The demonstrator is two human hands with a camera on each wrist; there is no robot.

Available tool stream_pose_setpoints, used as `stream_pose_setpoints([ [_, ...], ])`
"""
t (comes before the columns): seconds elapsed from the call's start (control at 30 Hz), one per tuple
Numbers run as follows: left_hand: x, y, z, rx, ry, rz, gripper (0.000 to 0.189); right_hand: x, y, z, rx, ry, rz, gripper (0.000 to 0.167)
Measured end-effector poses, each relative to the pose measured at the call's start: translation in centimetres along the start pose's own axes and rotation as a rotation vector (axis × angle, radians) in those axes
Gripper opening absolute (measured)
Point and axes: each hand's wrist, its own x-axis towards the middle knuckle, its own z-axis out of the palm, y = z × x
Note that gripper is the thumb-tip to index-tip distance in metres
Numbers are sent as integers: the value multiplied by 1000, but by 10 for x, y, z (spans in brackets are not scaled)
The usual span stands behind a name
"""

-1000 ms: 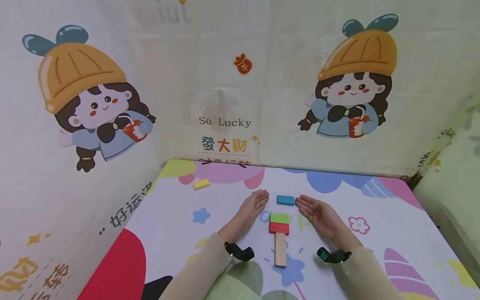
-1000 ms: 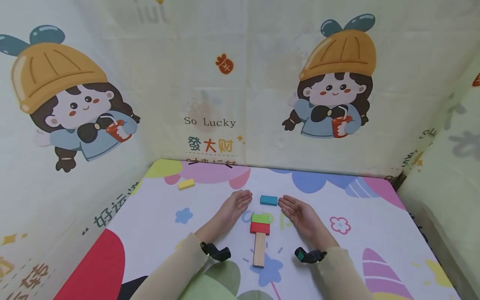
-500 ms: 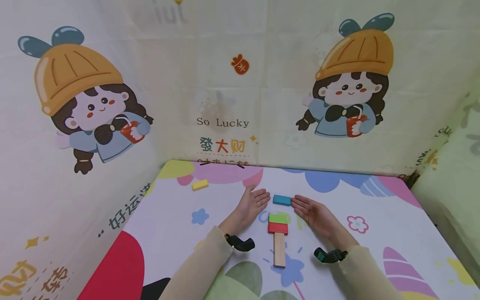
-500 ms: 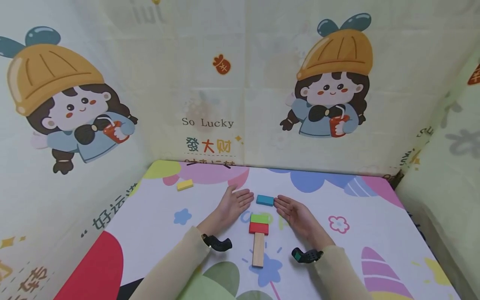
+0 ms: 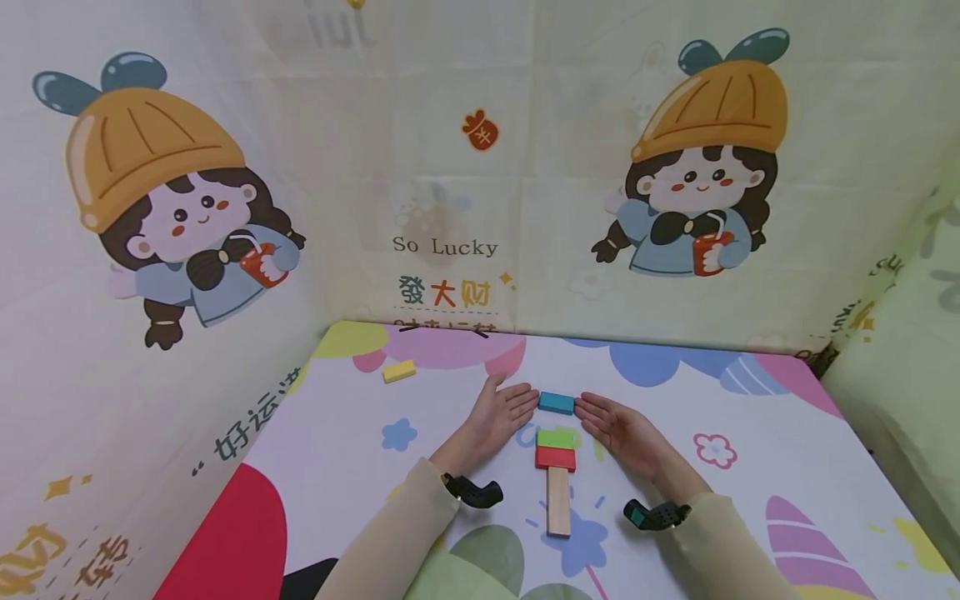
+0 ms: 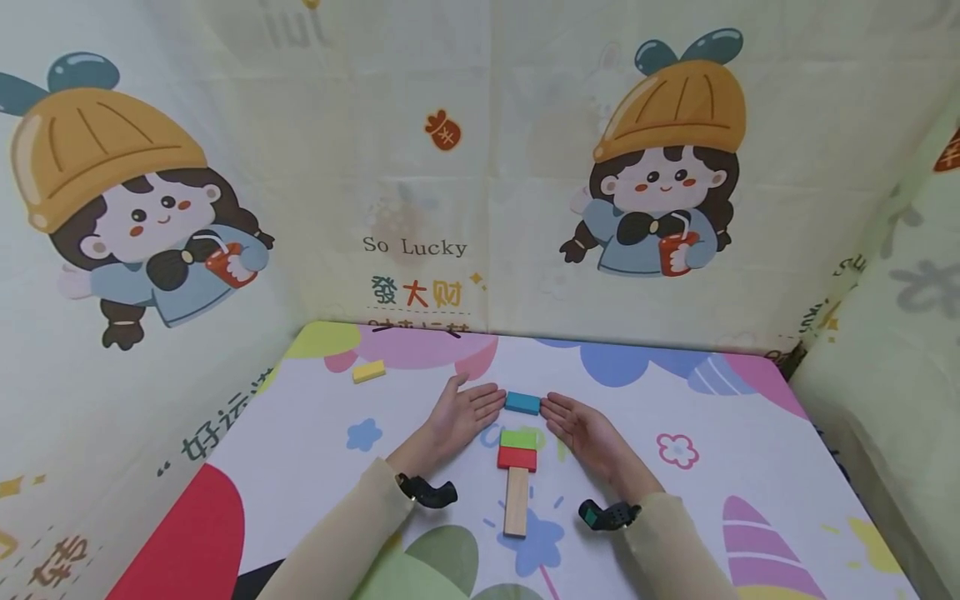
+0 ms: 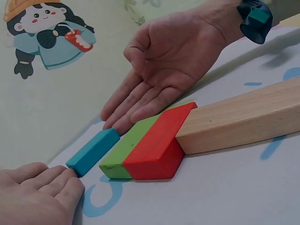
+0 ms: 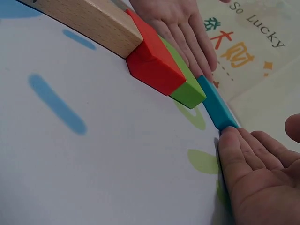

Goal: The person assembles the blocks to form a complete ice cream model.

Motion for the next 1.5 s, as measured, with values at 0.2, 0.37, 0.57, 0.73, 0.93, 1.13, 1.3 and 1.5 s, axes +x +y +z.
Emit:
stream_pose_setpoints([
  [0.2, -5, 0, 0, -8, -8, 8, 82, -1, 1, 1, 9, -17, 6, 58],
  [0.37, -11, 0, 0, -1, -32, -1, 83, -4, 2, 3, 23, -24, 12, 59],
  [0.57, -19, -3, -4, -10, -59, -11, 80, -10, 5, 6, 15, -69, 18, 60],
  [0.73, -25, -6, -6, -30, -85, -10, 81, -14, 8, 6, 0, -94, 14, 62],
  [0.93, -31, -8, -4, 2, -81, 4, 78, -18, 9, 6, -9, -119, 14, 62],
  [1.13, -36, -10, 2, 79, -62, 2, 75, -19, 11, 6, 3, -125, 18, 62],
  [1.3, -39, -9, 5, 88, -45, -6, 74, -22, 11, 7, 14, -132, 20, 62],
  [1.5, -45, -9, 6, 74, -52, -1, 75, -24, 12, 9, 11, -128, 24, 61],
])
